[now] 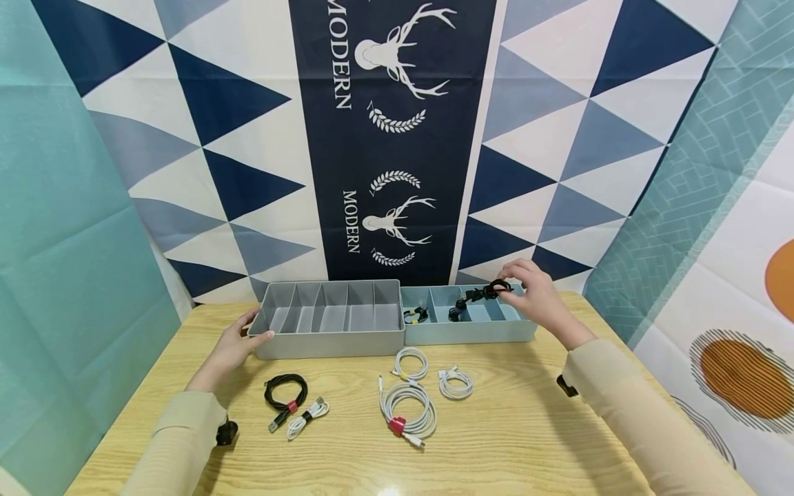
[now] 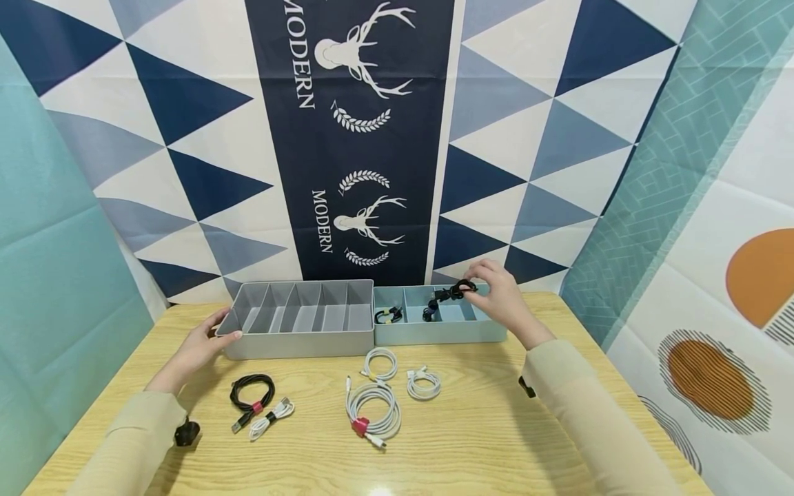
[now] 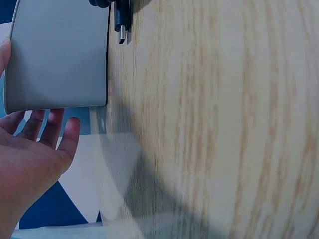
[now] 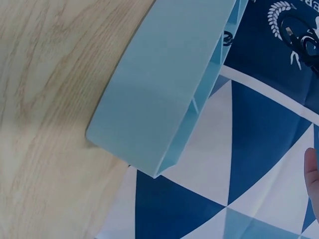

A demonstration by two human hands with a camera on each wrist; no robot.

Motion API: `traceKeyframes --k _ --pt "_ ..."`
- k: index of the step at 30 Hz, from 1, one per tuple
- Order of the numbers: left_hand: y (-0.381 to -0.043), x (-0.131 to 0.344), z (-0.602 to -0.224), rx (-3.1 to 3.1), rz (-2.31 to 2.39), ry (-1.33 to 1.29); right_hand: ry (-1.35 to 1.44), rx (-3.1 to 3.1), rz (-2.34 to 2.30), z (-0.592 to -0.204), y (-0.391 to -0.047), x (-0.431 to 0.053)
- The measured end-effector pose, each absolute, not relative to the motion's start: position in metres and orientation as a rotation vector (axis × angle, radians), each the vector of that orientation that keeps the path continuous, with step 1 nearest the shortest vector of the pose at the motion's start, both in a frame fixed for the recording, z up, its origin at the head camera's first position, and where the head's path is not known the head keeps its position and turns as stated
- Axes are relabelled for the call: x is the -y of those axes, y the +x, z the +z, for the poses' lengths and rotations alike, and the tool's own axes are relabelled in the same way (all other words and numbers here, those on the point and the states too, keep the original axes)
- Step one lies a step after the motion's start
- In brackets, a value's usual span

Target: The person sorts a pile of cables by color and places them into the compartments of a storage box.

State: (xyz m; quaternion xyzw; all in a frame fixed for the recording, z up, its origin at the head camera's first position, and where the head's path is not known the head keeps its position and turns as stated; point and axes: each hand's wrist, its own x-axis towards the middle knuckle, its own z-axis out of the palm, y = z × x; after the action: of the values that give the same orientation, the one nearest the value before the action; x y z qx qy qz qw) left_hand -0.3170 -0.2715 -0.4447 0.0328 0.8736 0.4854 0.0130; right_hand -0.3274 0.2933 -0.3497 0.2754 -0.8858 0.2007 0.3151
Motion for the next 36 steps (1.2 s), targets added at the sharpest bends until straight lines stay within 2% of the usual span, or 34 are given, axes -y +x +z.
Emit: traceKeyframes --k 16,36 --pt "-0.317 0.272 -0.444 -2.715 1.509 0.106 0.533 2.389 0.603 -0.367 -0.339 -0.304" --pt "-0.318 0.272 -0.445 -2.729 1.506 0.127 0.457 2.462 0.673 -0.39 -0.357 -0.313"
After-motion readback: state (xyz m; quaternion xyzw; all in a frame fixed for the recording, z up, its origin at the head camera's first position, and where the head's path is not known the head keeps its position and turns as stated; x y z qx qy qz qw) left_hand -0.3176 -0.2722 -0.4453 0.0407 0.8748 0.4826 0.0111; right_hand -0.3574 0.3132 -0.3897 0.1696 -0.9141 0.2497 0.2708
